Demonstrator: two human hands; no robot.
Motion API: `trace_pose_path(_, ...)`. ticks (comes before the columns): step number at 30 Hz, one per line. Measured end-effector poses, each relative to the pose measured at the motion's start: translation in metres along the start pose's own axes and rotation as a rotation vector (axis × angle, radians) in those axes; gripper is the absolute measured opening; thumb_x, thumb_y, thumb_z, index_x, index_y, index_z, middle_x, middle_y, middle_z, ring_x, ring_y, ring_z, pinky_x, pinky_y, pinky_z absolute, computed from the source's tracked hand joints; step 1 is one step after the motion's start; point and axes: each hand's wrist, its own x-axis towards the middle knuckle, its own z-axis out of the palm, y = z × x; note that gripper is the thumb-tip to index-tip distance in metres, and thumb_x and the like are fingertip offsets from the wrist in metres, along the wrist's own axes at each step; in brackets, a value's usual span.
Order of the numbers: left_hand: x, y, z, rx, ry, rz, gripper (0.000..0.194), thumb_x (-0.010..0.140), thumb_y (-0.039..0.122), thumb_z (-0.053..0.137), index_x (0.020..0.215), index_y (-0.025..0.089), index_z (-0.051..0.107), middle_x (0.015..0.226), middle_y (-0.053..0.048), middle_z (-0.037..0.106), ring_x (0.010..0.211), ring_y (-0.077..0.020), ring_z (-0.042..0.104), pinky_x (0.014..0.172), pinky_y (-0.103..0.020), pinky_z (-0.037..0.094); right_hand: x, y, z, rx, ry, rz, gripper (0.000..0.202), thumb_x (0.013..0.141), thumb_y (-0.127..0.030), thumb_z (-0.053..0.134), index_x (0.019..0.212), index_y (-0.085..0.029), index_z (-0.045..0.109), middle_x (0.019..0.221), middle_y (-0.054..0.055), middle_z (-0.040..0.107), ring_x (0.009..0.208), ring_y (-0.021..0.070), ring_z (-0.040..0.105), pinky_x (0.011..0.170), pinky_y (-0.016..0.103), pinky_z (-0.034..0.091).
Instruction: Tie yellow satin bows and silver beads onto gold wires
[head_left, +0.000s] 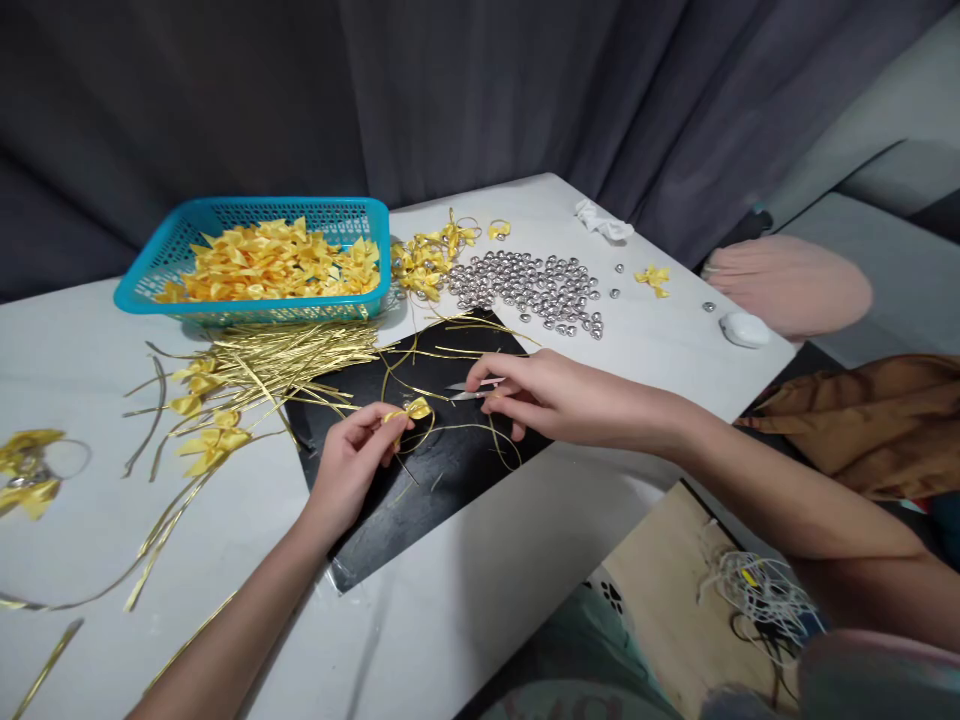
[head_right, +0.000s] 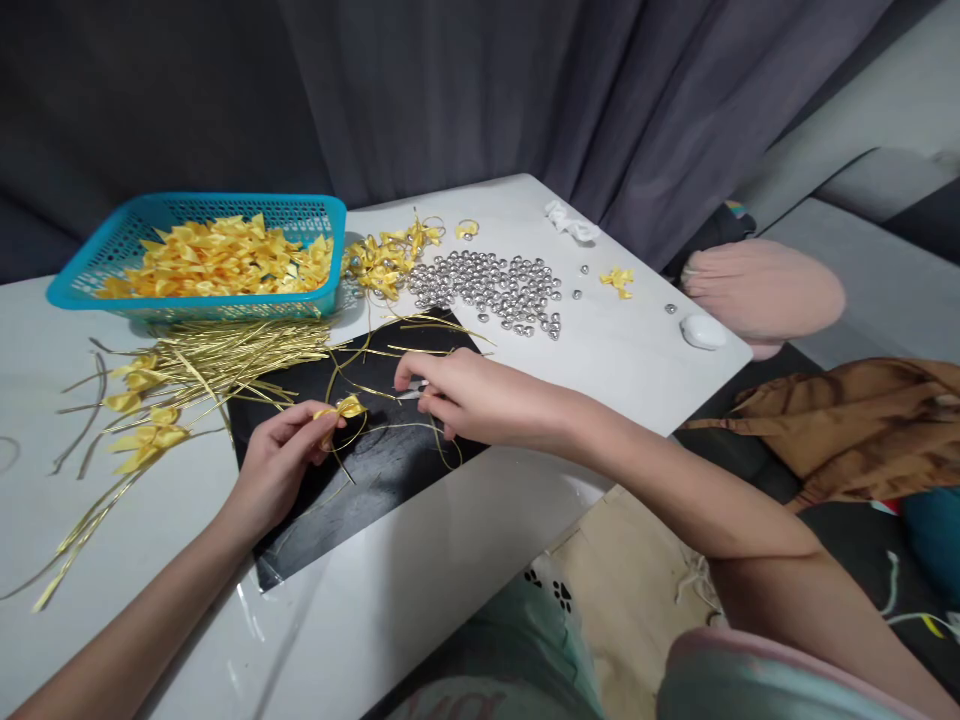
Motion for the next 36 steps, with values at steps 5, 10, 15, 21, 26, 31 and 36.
trace_pose_path(5,0.000,0.002,0.001,-0.005,0.001,0.003,0.018,0.075,0.034,0.068,0.067,0.019,0.070,0.054,0.004,0.051,0.049,-0.0091,0.039,0.046,-0.021,0.029,-0.001,-0.003,-0.001,-0.412,0.080,-0.024,0.017,0.095,-0.022,0.046,0.110,-0.019,0.053,0.051,-0.005,0.047,0.045,0.0121,0.044,0.053,0.026,0.030)
trace_pose_path(10,0.000,0.003,0.001,-0.007,0.004,0.006,0.018,0.075,0.034,0.068,0.067,0.019,0.070,0.054,0.004,0.051,0.048,-0.0083,0.038,0.046,-0.021,0.028,0.003,-0.001,-0.005,-0.387,0.103,-0.082,0.017,0.097,-0.024,0.043,0.111,-0.019,0.051,0.056,-0.005,0.047,0.049,0.0116,0.043,0.055,0.026,0.030)
trace_pose_path(15,-0.001,0.002,0.001,-0.011,-0.001,0.005,0.017,0.076,0.034,0.067,0.068,0.019,0.070,0.053,0.005,0.050,0.048,-0.0080,0.038,0.046,-0.020,0.028,0.000,-0.002,-0.014,-0.264,-0.084,-0.026,0.010,0.094,-0.018,0.045,0.101,-0.021,0.051,0.054,-0.005,0.054,0.048,0.0106,0.048,0.052,0.023,0.033)
trace_pose_path(21,0.000,0.001,0.001,-0.012,-0.004,0.009,0.017,0.076,0.033,0.068,0.068,0.018,0.070,0.054,0.004,0.051,0.049,-0.0076,0.039,0.046,-0.020,0.028,0.004,0.001,-0.001,0.176,-0.418,0.154,0.013,0.088,-0.028,0.056,0.083,-0.020,0.048,0.053,-0.007,0.063,0.031,0.0037,0.041,0.040,0.017,0.031)
trace_pose_path(26,0.001,0.000,0.000,-0.008,-0.010,0.003,0.018,0.077,0.034,0.068,0.069,0.018,0.070,0.056,0.004,0.053,0.050,-0.0078,0.040,0.048,-0.020,0.029,0.011,0.008,0.019,0.464,-0.545,0.083,0.028,0.085,-0.039,0.063,0.075,-0.017,0.049,0.063,-0.004,0.069,0.031,0.0011,0.044,0.039,0.016,0.035)
trace_pose_path(31,0.001,0.000,-0.001,-0.028,-0.016,0.000,0.017,0.077,0.033,0.068,0.069,0.019,0.070,0.054,0.005,0.051,0.050,-0.0074,0.039,0.047,-0.020,0.029,0.009,0.010,0.026,0.644,-0.494,0.032,0.025,0.088,-0.039,0.058,0.086,-0.017,0.047,0.106,0.009,0.073,0.042,0.0030,0.059,0.037,0.015,0.033)
trace_pose_path(36,0.001,0.001,0.000,-0.065,-0.017,-0.012,0.016,0.075,0.032,0.069,0.067,0.019,0.070,0.052,0.006,0.049,0.049,-0.0074,0.038,0.047,-0.020,0.028,0.009,0.013,0.041,0.690,-0.188,-0.001,0.025,0.085,-0.036,0.063,0.087,-0.018,0.047,0.105,0.010,0.073,0.044,0.0053,0.061,0.036,0.015,0.032)
